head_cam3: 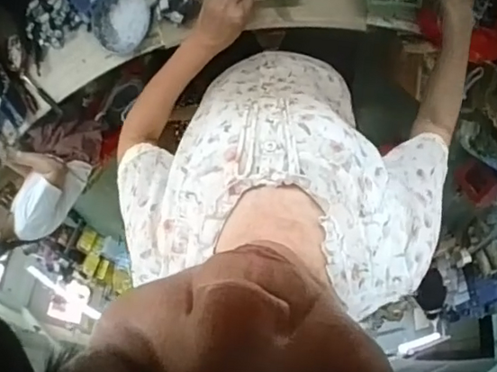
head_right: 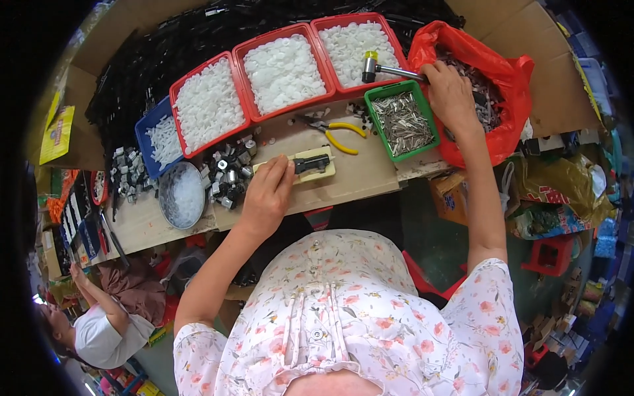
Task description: Manually assembling small components into a base using a jig, hammer, and pliers at a factory workbench.
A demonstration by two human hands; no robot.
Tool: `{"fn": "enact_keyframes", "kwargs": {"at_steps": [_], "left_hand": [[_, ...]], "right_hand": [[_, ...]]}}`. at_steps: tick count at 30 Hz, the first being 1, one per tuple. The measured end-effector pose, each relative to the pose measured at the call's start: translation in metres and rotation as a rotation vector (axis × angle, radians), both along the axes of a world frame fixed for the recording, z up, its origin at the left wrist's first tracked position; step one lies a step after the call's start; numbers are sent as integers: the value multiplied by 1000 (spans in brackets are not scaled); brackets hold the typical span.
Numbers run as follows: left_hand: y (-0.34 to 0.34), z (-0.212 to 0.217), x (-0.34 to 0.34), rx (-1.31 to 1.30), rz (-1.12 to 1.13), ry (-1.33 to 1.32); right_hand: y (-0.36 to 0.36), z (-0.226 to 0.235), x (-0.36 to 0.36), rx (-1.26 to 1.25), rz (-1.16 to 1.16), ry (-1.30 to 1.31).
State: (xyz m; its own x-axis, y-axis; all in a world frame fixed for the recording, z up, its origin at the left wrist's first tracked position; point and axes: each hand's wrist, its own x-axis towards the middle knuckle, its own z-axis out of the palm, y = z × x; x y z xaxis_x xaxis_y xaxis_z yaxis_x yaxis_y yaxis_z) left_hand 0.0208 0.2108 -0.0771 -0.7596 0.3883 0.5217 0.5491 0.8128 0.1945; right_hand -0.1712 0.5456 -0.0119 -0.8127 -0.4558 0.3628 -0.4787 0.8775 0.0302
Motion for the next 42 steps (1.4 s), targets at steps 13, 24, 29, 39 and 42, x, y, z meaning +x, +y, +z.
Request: {"fn": "enact_keyframes", "kwargs": {"at_steps": [13, 24, 29, 39, 42], "left_hand": [[-2, 4, 1, -137, -41, 41], [1, 5, 1, -66, -40, 62], [5, 1, 5, -104, 18, 11], [44, -13, 37, 34, 184, -16], [43, -16, 36, -16, 181, 12]], "right_hand": [[-28, 46, 90, -506, 274, -262], [-61, 20, 159, -387, 283, -397], [-67, 7, 163, -126, 195, -512], [-88, 37, 148, -573, 494, -299], [-98, 35, 149, -568, 492, -349]]}}
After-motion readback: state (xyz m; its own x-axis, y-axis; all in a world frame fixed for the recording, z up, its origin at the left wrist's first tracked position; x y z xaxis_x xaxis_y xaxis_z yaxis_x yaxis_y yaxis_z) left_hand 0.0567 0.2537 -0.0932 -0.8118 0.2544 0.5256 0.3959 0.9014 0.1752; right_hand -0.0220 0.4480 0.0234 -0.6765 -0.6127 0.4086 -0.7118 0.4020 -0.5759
